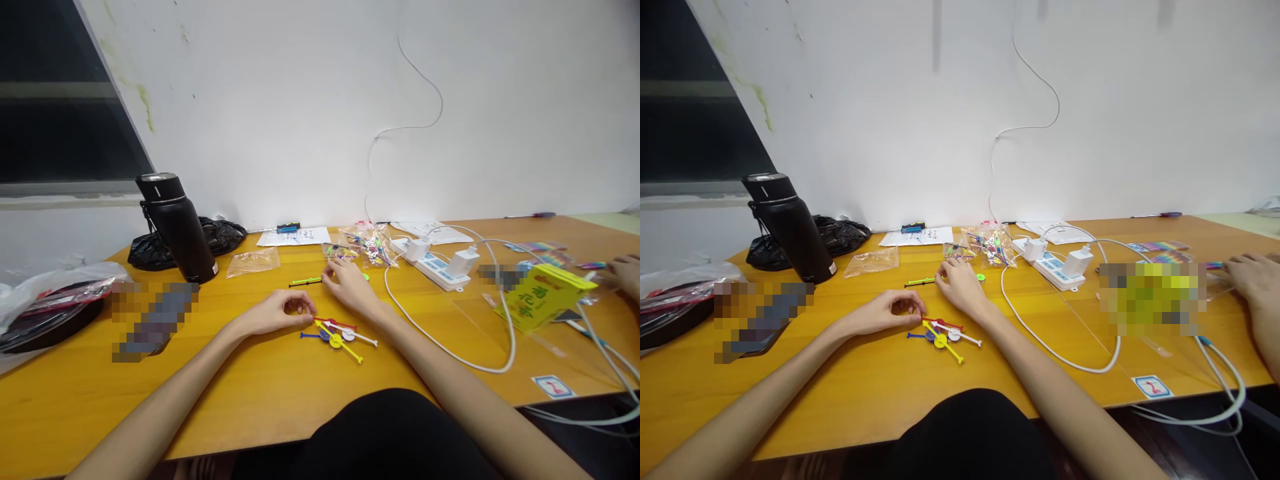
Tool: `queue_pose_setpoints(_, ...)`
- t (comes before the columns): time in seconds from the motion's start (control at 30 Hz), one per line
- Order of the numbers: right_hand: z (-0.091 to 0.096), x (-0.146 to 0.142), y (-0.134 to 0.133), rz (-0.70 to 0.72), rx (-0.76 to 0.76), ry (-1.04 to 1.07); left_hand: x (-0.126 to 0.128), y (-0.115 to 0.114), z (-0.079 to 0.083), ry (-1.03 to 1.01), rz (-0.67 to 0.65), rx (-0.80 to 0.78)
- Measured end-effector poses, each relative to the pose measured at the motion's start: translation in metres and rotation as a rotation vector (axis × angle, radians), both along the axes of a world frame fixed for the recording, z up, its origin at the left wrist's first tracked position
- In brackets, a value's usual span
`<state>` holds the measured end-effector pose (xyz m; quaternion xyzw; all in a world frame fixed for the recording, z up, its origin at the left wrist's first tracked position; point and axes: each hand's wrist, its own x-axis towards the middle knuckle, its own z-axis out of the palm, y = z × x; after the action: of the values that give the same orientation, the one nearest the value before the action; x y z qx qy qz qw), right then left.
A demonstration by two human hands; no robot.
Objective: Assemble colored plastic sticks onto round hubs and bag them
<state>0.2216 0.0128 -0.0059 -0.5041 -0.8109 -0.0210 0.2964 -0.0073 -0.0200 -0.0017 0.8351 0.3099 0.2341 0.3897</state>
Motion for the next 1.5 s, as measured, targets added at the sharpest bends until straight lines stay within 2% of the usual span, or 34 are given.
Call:
queue_pose_setpoints(0.17,0.001,-0.001,0.000,0.046,-0.027,0.057,0.004,-0.003,0.000,-0.043,-0.011,-0.077)
queue_pose_setpoints(0.27,0.002,-0.002,0.000,0.079,-0.109,0.132,0.005,-0.001,-0.001,-0.102,0.056,-0.064)
queue_pose_setpoints(0.47,0.007,-0.008,-0.008,0.349,-0.410,0.377,-0.003,0.015,-0.002,-0.296,0.313,0.051)
queue_pose_setpoints(0.6,0.008,-0.013,-0.012,0.524,-0.681,0.594,-0.008,0.024,-0.004,-0.401,0.407,0.025)
queue_pose_setpoints(0.8,0.011,-0.020,-0.015,0.662,-0.889,0.806,-0.005,0.022,0.001,-0.581,0.354,-0.062)
queue_pose_setpoints(0.93,0.013,-0.025,-0.020,0.713,-0.964,1.021,0.000,0.013,0.001,-0.486,0.196,-0.184)
queue_pose_setpoints(1.03,0.012,-0.028,-0.025,0.746,-1.035,1.113,0.006,0.008,-0.002,-0.517,0.094,-0.322)
queue_pose_setpoints(1.17,0.009,-0.032,-0.026,0.813,-1.088,1.186,0.009,0.008,-0.005,-0.617,0.096,-0.365)
queue_pose_setpoints(1.37,0.008,-0.037,-0.026,0.843,-1.123,1.296,0.008,0.011,-0.007,-0.623,0.111,-0.371)
queue_pose_setpoints(1.5,0.011,-0.039,-0.028,0.871,-1.243,1.373,0.007,0.011,-0.008,-0.633,0.069,-0.453)
